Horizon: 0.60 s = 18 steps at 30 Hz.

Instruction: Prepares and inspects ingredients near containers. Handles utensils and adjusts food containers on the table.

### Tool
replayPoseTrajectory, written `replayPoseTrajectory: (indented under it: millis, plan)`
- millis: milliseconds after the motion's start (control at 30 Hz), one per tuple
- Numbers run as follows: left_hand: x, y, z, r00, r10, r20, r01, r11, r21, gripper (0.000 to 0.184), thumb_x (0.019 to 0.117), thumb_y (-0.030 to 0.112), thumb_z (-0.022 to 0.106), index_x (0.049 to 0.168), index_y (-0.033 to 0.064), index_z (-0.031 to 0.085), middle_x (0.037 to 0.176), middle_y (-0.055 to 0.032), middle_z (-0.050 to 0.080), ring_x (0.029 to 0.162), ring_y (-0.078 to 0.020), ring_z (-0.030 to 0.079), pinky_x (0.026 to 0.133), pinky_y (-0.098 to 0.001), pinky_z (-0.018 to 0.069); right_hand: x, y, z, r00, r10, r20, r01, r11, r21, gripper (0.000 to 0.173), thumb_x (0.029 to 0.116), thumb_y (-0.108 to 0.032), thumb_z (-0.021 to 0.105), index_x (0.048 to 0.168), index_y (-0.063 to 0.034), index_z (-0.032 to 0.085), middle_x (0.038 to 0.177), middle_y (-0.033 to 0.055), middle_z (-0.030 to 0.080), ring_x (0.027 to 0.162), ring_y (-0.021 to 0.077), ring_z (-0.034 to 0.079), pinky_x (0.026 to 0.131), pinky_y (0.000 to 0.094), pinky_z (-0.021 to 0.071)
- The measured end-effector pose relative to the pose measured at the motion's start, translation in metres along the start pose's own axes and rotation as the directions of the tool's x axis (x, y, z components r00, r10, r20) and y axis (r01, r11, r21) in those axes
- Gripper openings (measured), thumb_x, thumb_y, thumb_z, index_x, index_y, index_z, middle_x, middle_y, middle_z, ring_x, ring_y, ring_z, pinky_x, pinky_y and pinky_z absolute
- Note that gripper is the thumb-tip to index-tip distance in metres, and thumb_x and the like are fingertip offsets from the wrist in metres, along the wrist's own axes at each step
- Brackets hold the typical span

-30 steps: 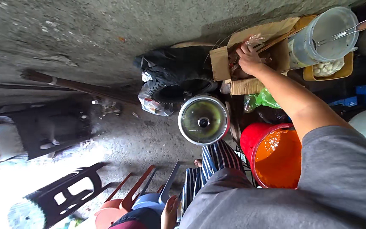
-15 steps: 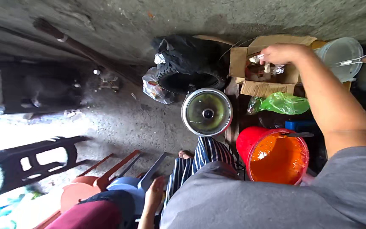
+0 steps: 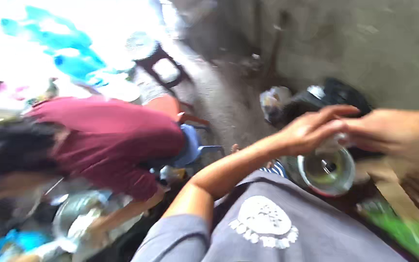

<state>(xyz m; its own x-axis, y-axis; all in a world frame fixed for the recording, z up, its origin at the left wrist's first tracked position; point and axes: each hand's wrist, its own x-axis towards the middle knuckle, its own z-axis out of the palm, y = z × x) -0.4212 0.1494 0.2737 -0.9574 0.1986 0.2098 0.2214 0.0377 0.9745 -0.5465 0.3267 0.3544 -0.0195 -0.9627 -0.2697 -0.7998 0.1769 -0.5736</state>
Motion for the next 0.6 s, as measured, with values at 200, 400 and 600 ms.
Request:
replayPoseTrajectory:
  millis: [200,400,600]
  plan:
    - [-0.099,0.014,-0.130,0.956,-0.137,-0.258,0.075,0.968,-0.238,0.051,0.1125,0.025,0.025,0.134,-0.0111,0.053,0.098,-0.0158,0.068,0.080,-0.0133,0.067,0.079,-0.0328,0.0573,0.202,-0.057,-0.025,0.954,-0.256,0.154,0.261,0.965,-0.015,0.031,0.1072,-0.022,0.042,0.126,-0.0105,0.064,0.096,0.0099,0.072,0.081,0.0244,0.071,0.067,0.0481,0.0579]
    - [-0.165,0.007,-0.227,0.794,-0.222,-0.567,0.101,0.966,-0.237,0.050,0.1115,0.024,0.026,0.118,-0.0124,0.060,0.084,-0.0074,0.063,0.072,-0.0065,0.060,0.073,-0.0260,0.0532,0.353,-0.092,-0.034,0.895,-0.414,0.164,0.421,0.907,-0.006,0.023,0.1048,-0.018,0.043,0.105,-0.0079,0.064,0.073,-0.0012,0.059,0.066,0.0061,0.057,0.060,0.0279,0.0496]
    - [-0.182,-0.010,-0.306,0.632,-0.221,-0.743,0.122,0.975,-0.186,0.057,0.1122,0.032,0.020,0.109,-0.0055,0.063,0.086,-0.0017,0.067,0.070,-0.0025,0.061,0.067,-0.0225,0.0533,0.474,-0.107,-0.065,0.846,-0.447,0.290,0.470,0.883,-0.010,0.018,0.1035,-0.006,0.049,0.110,-0.0040,0.065,0.078,0.0043,0.062,0.067,0.0137,0.059,0.062,0.0370,0.0509]
